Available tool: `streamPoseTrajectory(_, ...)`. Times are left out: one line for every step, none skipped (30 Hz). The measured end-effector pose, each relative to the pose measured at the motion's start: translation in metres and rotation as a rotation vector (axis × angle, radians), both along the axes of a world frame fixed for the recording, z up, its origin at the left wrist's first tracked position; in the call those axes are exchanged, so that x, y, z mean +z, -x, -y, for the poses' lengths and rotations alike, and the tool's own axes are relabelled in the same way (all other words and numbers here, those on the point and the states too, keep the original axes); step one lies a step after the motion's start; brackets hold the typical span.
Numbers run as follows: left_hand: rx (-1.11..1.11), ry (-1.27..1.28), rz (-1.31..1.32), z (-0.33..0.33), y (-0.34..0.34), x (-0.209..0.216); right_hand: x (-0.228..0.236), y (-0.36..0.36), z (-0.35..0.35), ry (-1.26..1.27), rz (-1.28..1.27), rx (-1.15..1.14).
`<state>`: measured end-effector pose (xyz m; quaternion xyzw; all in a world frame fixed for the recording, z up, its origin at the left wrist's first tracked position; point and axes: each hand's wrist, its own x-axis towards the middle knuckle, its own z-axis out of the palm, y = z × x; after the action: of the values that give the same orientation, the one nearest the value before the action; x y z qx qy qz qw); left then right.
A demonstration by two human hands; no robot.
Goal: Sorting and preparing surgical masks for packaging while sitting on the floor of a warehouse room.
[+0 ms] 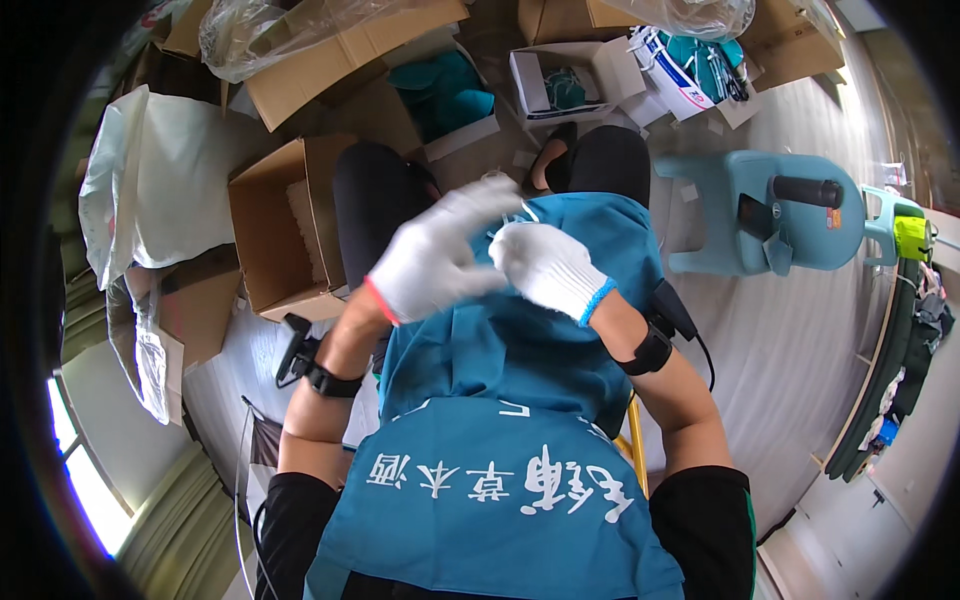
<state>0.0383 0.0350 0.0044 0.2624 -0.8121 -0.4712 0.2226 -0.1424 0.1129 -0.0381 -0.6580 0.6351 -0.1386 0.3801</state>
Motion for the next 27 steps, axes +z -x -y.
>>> streamPoseTrajectory(-0.095, -0.067, 0.042, -0.008, 0.008, -0.004, -0.001, 0.003, -0.003, 0.237, -0.093, 0.142)
streamPoseTrajectory(-0.191, -0.137, 0.084, -0.014, 0.015, -0.008, -0.004, 0.012, -0.002, 0.512, -0.085, 0.407)
streamPoseTrajectory(-0.218, -0.152, 0.138, -0.015, 0.020, -0.011, -0.004, 0.017, -0.007, 0.389, -0.150, 0.405)
streamPoseTrajectory(-0.222, -0.152, 0.137, -0.018, 0.022, -0.015, 0.011, 0.019, -0.008, 0.263, -0.213, 0.398)
streamPoseTrajectory(-0.200, -0.198, 0.100, -0.022, 0.022, -0.020, 0.029, 0.020, -0.004, 0.269, -0.212, 0.402)
streamPoseTrajectory(-0.171, -0.243, 0.063, -0.023, 0.022, -0.021, 0.050, 0.022, 0.003, 0.111, -0.241, 0.502)
streamPoseTrajectory(-0.208, -0.499, 0.194, -0.018, 0.025, -0.005, 0.059, 0.026, 0.005, -0.051, -0.271, 0.596)
streamPoseTrajectory(-0.202, -0.492, 0.187, -0.015, 0.028, -0.001, 0.053, 0.033, -0.002, -0.045, -0.279, 0.601)
streamPoseTrajectory(-0.252, -0.666, 0.220, -0.011, 0.031, 0.002, 0.037, 0.044, -0.015, -0.097, -0.155, 0.477)
streamPoseTrajectory(-0.308, -0.841, 0.254, -0.007, 0.034, 0.005, 0.017, 0.058, -0.028, -0.148, -0.031, 0.347)
streamPoseTrajectory(-0.339, -0.885, 0.280, -0.006, 0.038, 0.011, -0.005, 0.071, -0.040, -0.322, 0.245, 0.138)
streamPoseTrajectory(-0.326, -0.883, 0.282, -0.008, 0.035, 0.006, -0.002, 0.072, -0.039, -0.318, 0.249, 0.150)
streamPoseTrajectory(-0.359, -0.718, 0.307, -0.012, 0.032, -0.004, 0.008, 0.074, -0.036, 0.015, 0.118, 0.331)
streamPoseTrajectory(-0.388, -0.552, 0.336, -0.012, 0.030, -0.003, 0.024, 0.071, -0.028, 0.355, -0.010, 0.503)
streamPoseTrajectory(-0.389, -0.494, 0.384, -0.013, 0.024, 0.001, 0.039, 0.059, -0.020, 0.015, -0.072, 0.481)
streamPoseTrajectory(-0.368, -0.451, 0.188, -0.018, 0.015, 0.005, 0.059, 0.055, -0.013, 0.027, -0.070, 0.486)
streamPoseTrajectory(-0.357, -0.404, 0.211, -0.019, 0.010, 0.019, 0.077, 0.053, -0.010, -0.164, 0.131, 0.423)
streamPoseTrajectory(-0.344, -0.356, 0.237, -0.021, 0.007, 0.034, 0.090, 0.051, -0.008, -0.352, 0.332, 0.357)
streamPoseTrajectory(-0.288, -0.329, 0.081, -0.029, 0.002, 0.039, 0.099, 0.045, -0.015, -0.436, 0.554, 0.243)
streamPoseTrajectory(-0.307, -0.352, 0.073, -0.033, -0.002, 0.044, 0.094, 0.041, -0.021, -0.095, 0.457, 0.429)
streamPoseTrajectory(-0.331, -0.320, 0.023, -0.036, -0.006, 0.050, 0.097, 0.038, -0.024, -0.076, 0.493, 0.461)
streamPoseTrajectory(-0.357, -0.289, -0.030, -0.039, -0.009, 0.057, 0.104, 0.034, -0.027, -0.059, 0.526, 0.490)
streamPoseTrajectory(-0.307, -0.229, -0.100, -0.044, -0.012, 0.062, 0.109, 0.033, -0.030, -0.083, 0.556, 0.491)
streamPoseTrajectory(-0.257, -0.168, -0.170, -0.049, -0.015, 0.068, 0.114, 0.032, -0.036, -0.107, 0.585, 0.492)
streamPoseTrajectory(-0.328, -0.198, -0.164, -0.051, -0.024, 0.077, 0.118, 0.032, -0.039, 0.040, 0.506, 0.601)
streamPoseTrajectory(-0.420, -0.221, -0.143, -0.056, -0.033, 0.082, 0.126, 0.033, -0.042, 0.042, 0.493, 0.707)
streamPoseTrajectory(-0.418, -0.248, -0.150, -0.061, -0.042, 0.085, 0.136, 0.032, -0.043, -0.028, 0.534, 0.716)
